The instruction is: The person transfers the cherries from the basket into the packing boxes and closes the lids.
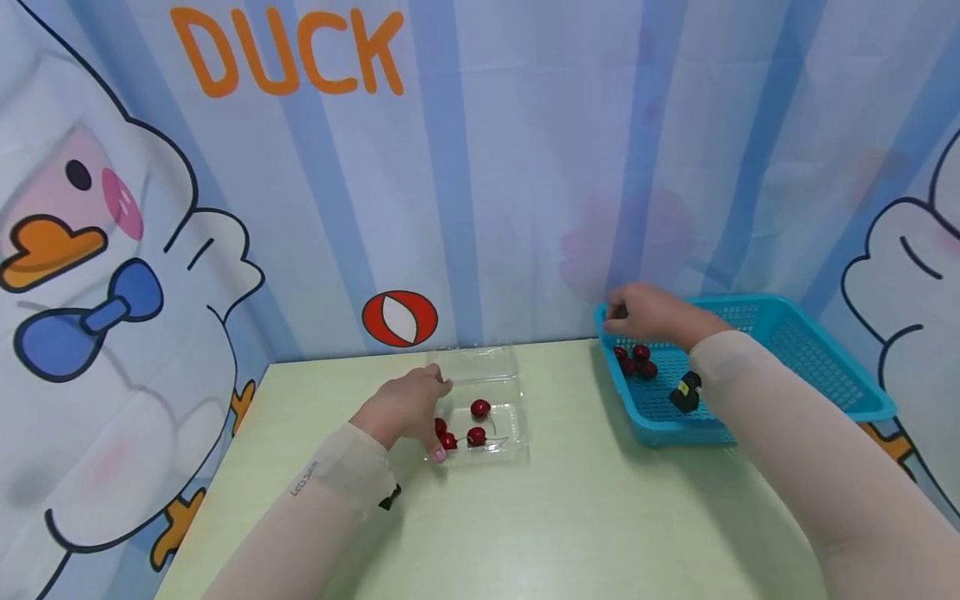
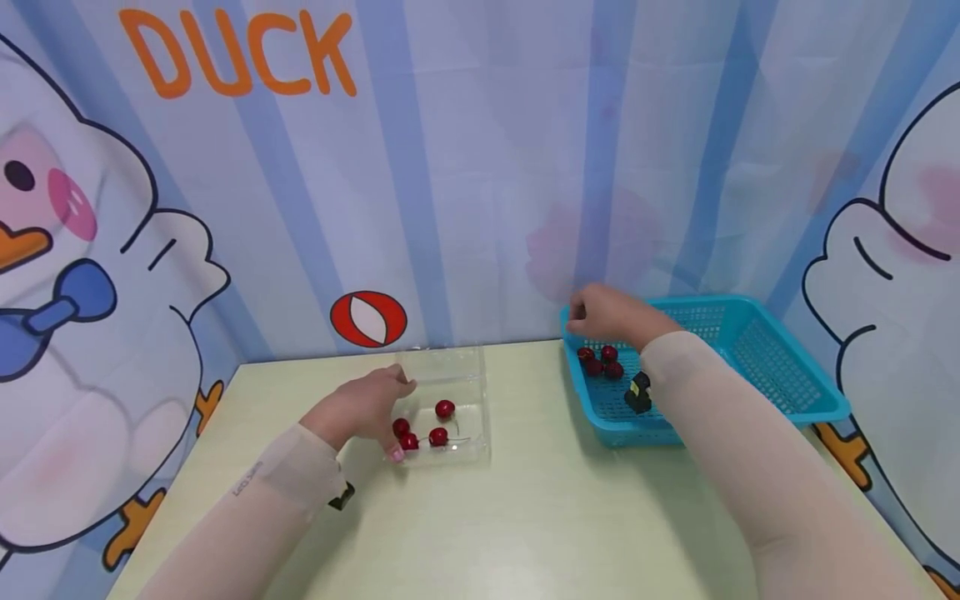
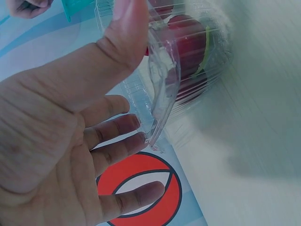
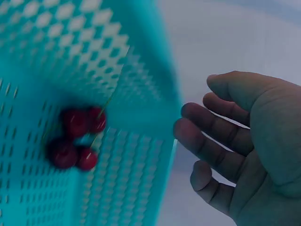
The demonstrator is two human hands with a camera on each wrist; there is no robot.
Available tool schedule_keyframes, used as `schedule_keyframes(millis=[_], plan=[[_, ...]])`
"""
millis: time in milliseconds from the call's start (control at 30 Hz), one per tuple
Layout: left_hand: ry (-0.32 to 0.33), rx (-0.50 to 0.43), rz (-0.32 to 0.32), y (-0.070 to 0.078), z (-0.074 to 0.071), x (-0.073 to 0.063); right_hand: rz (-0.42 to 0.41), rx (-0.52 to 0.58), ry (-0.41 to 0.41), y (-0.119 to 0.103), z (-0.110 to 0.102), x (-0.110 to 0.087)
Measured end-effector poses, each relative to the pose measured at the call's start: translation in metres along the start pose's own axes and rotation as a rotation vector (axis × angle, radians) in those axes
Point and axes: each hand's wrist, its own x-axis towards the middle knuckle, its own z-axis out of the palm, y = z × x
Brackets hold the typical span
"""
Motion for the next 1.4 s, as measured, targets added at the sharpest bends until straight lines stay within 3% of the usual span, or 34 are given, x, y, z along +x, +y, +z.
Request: schedule_keyframes(millis=[167,500,900,1400], plan=[[-0.001,0.001,-0.002,-0.001,0.001,0.001,0.053,0.027,-0.002,0.031,-0.001,-0.003],[0.0,0.001,0.004,-0.002,0.001,0.001,0.259,0.101,-0.198,0.071,0.005,-0.006],[0.005,0.0,0.003,0.0,-0.002,-0.002,0.329,0.08,-0.271,0.071,0.02,0.0],[0.001,0.021,0.021,-0.003,0.0,0.0,0.303,0.084,-0.319,0.068,0.034,0.009]])
